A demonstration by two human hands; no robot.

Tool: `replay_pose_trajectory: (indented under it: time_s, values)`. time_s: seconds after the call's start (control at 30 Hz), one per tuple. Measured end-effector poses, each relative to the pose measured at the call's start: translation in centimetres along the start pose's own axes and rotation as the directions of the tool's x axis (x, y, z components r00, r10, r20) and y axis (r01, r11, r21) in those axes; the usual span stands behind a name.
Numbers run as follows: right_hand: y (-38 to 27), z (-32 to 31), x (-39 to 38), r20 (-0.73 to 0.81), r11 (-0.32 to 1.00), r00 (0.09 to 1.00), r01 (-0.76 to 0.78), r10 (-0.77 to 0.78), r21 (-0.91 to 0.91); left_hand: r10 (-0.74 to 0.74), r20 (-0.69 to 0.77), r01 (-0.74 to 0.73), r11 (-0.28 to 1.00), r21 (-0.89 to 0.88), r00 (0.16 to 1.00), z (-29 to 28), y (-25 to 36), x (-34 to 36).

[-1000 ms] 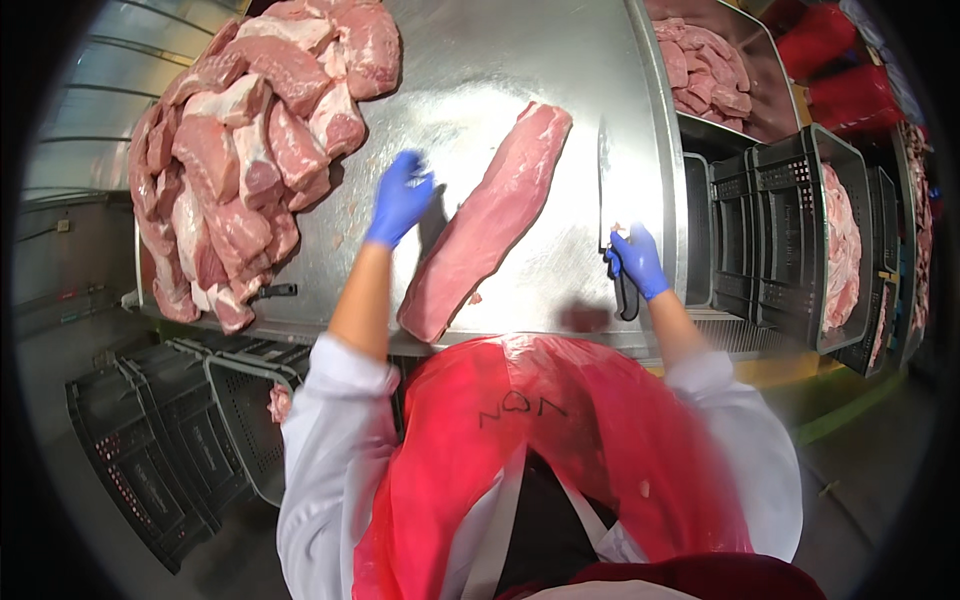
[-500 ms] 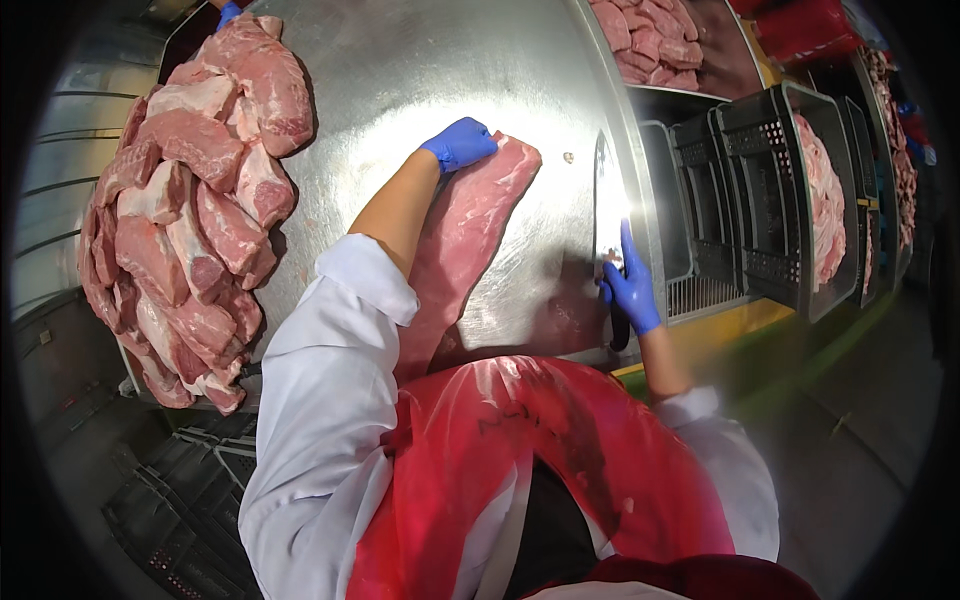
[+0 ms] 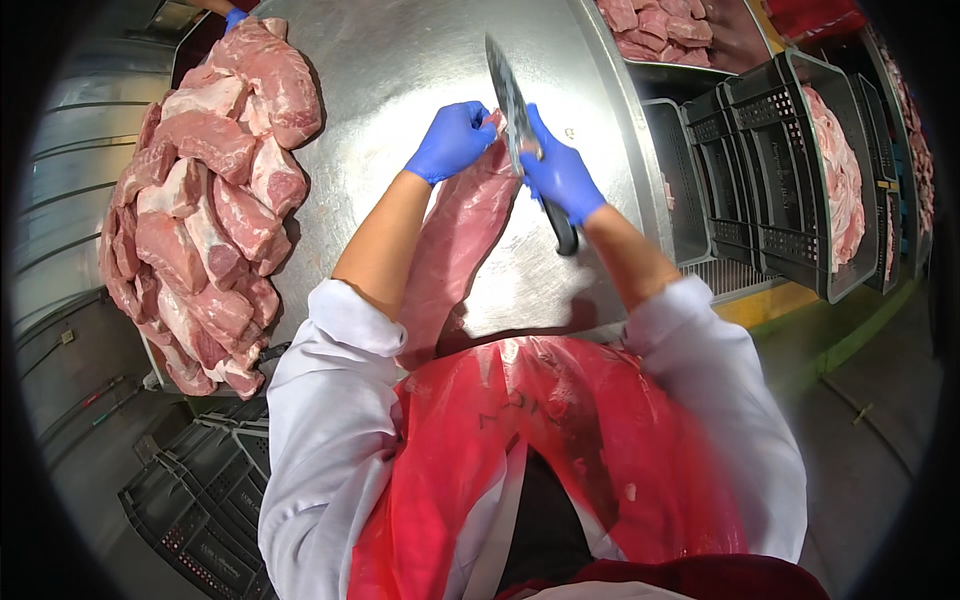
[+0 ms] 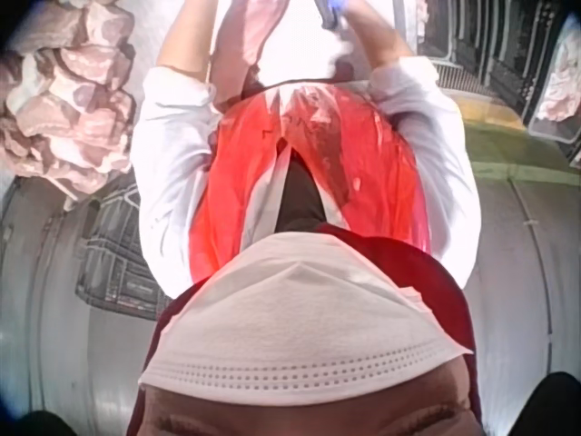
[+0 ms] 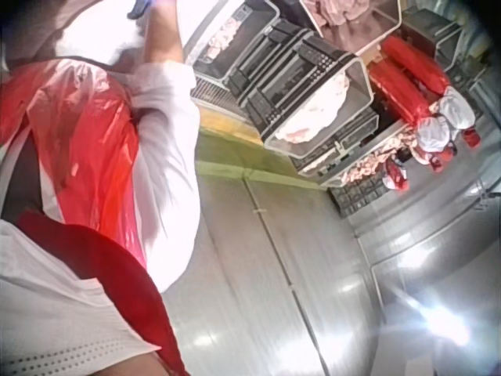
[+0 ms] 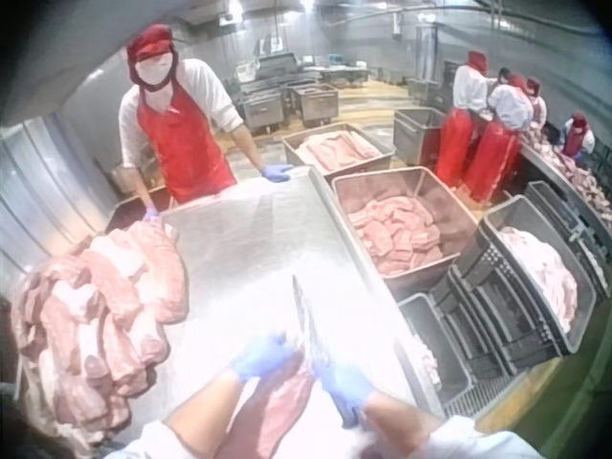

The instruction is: The person uses a knife to trim fat and separate portions of raw meat on a stainless steel table. They handle multiple pieces of meat, cutting them into smaller sections and placing the trimmed pieces into a black crate below the table.

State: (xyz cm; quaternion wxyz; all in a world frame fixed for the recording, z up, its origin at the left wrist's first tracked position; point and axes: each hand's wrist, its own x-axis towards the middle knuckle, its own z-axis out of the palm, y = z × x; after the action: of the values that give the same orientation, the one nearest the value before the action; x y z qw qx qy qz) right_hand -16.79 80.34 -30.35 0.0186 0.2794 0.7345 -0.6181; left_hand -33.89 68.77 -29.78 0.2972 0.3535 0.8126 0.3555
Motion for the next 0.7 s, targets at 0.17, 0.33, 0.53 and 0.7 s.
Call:
replay_pose_trajectory:
  time_s: [0.17,0.33,0.53,0.7]
  values:
    - [2.8,0.7,-7.3,0.134,0.993,0.989,0.079,-0.066,-0.092,0.008,-0.055,-0.008,1.0,0.009,0.998,0.3,0.1,-1.4]
    - [-1.2,0.6,1.7,0.045,0.994,0.994,-0.098,0.1,-0.04,0.112,-0.032,-0.106,0.982,0.153,0.993,0.2,2.7,0.4]
    - [0.3,2.2,-7.1,0.366,0.993,0.93,-0.071,0.032,0.093,-0.003,-0.231,-0.054,0.969,-0.239,0.973,-2.4,-2.7,-2.5]
    - [-1.0,4.8,-1.8,0.361,0.982,0.926,-0.159,0.112,0.103,-0.005,-0.274,-0.055,0.976,-0.212,0.962,-4.2,0.1,-9.0]
